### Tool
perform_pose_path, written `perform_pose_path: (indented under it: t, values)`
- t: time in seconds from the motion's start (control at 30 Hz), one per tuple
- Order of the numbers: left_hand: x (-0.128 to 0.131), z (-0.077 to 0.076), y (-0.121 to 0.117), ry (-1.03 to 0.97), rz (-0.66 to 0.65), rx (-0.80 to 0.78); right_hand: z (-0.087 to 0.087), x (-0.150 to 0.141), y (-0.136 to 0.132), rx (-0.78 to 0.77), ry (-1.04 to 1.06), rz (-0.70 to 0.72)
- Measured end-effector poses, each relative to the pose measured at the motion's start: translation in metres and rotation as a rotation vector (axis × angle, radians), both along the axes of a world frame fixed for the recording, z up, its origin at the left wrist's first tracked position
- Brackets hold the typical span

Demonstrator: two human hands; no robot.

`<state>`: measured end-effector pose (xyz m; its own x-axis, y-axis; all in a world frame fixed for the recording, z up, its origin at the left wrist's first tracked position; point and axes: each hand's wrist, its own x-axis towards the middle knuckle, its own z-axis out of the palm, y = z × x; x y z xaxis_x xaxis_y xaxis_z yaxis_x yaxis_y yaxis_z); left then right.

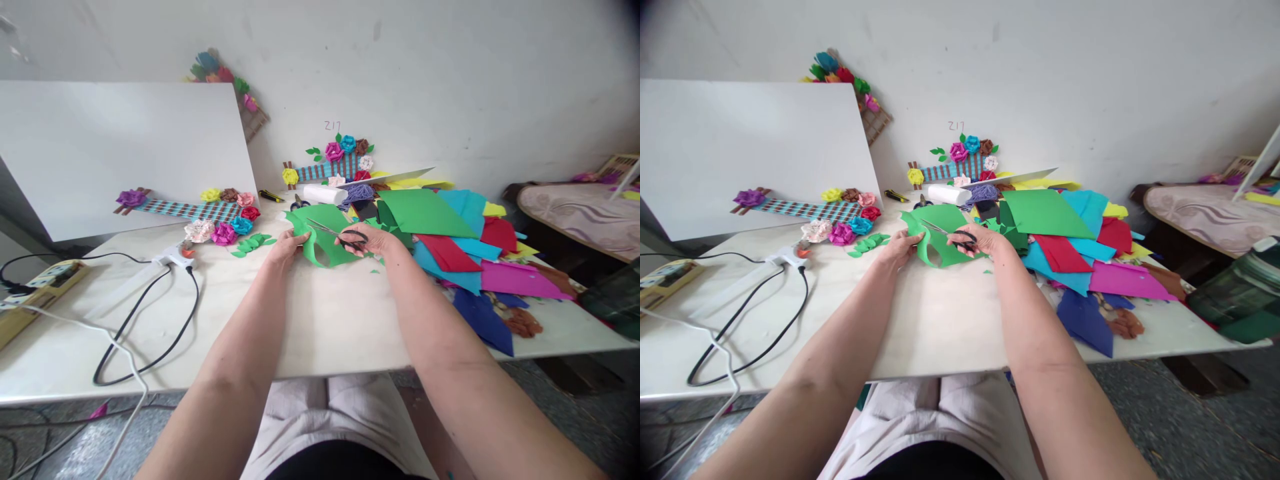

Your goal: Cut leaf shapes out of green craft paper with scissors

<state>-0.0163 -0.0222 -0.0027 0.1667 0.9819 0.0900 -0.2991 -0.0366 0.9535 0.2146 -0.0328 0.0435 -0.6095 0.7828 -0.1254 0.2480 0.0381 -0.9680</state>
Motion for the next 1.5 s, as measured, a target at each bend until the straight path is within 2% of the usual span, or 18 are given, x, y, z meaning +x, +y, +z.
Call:
perform_pose_path:
  t: [0.2,0.53,0.9,1.23,1.5]
  values:
    - [-0.003,-0.001,0.002,0.000,0.042,0.004,-0.001,0.012,0.003,-0.044,-0.038,0.038]
    - [-0.011,0.000,0.004,-0.018,-0.008,0.007,0.004,0.024,0.000,-0.047,-0.149,0.056]
    - [-0.015,-0.007,0.010,0.001,-0.061,0.011,0.002,0.016,0.003,-0.071,-0.225,0.101]
    - [-0.008,0.001,0.001,0.023,-0.075,-0.015,-0.002,0.010,0.003,-0.017,-0.248,0.122]
    - [-0.010,-0.001,0.004,0.024,-0.080,-0.027,0.000,0.001,0.002,0.037,-0.321,0.104]
